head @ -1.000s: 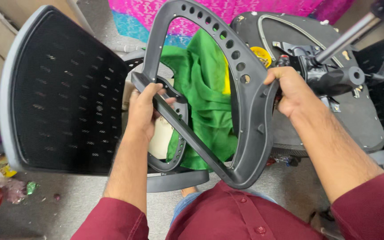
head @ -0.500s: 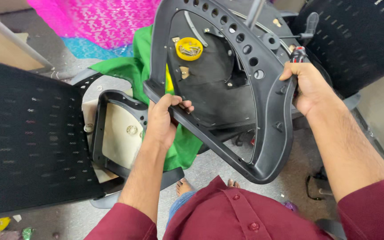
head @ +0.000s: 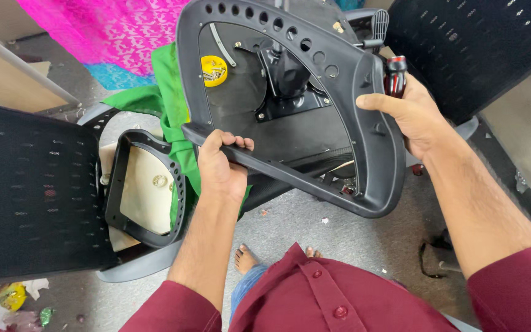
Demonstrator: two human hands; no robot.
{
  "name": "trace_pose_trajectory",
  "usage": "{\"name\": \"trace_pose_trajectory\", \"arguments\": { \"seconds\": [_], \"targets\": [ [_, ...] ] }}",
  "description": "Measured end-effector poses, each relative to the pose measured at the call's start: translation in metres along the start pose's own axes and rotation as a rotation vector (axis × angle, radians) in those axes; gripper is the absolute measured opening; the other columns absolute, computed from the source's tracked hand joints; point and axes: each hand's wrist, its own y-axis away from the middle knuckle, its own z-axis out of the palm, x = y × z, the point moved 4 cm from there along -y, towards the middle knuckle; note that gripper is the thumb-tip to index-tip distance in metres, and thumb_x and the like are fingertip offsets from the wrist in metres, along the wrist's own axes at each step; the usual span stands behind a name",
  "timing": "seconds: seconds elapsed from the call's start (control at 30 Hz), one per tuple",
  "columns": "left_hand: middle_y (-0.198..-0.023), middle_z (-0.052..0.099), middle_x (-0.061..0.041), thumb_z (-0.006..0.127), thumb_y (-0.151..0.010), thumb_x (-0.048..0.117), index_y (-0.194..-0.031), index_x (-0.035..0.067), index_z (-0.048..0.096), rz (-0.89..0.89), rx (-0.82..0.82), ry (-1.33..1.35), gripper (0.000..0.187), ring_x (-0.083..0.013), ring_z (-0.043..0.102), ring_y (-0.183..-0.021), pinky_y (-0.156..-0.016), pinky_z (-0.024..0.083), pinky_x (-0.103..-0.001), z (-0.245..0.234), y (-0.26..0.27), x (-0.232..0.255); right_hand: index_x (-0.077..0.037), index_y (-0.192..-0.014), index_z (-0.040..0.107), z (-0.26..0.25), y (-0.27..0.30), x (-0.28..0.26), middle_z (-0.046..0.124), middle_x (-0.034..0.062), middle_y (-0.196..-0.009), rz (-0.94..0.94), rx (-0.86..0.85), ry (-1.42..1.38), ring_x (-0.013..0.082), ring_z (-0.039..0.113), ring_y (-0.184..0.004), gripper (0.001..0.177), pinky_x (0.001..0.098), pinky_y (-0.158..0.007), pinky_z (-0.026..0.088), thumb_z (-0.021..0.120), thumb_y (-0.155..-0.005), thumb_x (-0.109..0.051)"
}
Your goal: The person attaches a black plastic chair base to an inverted office chair using a screwdriver. They align the base, insert screws, and tighten them to secure the base to the chair frame.
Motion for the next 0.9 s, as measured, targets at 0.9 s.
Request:
{"name": "trace_pose_trajectory", "arguments": {
  "seconds": [0.9],
  "targets": [
    [-0.079, 0.061, -0.006, 0.062, -0.078, 0.001, -0.093, 0.003, 0.059, -0.12, -0.285, -0.623, 0.015, -0.0151, 0.058, -0.065, -0.061, 0.051, -0.033, 0.061, -0.025, 0.08, -0.01, -0.103, 0.06, 0.02, -0.021, 0.057, 0.064, 0.0029, -0.086, 0.179, 0.119, -0.349, 0.0171, 0.065, -0.074, 0.03, 0.038, -0.069, 0.059, 0.071, -0.075, -0.006]
  ]
}}
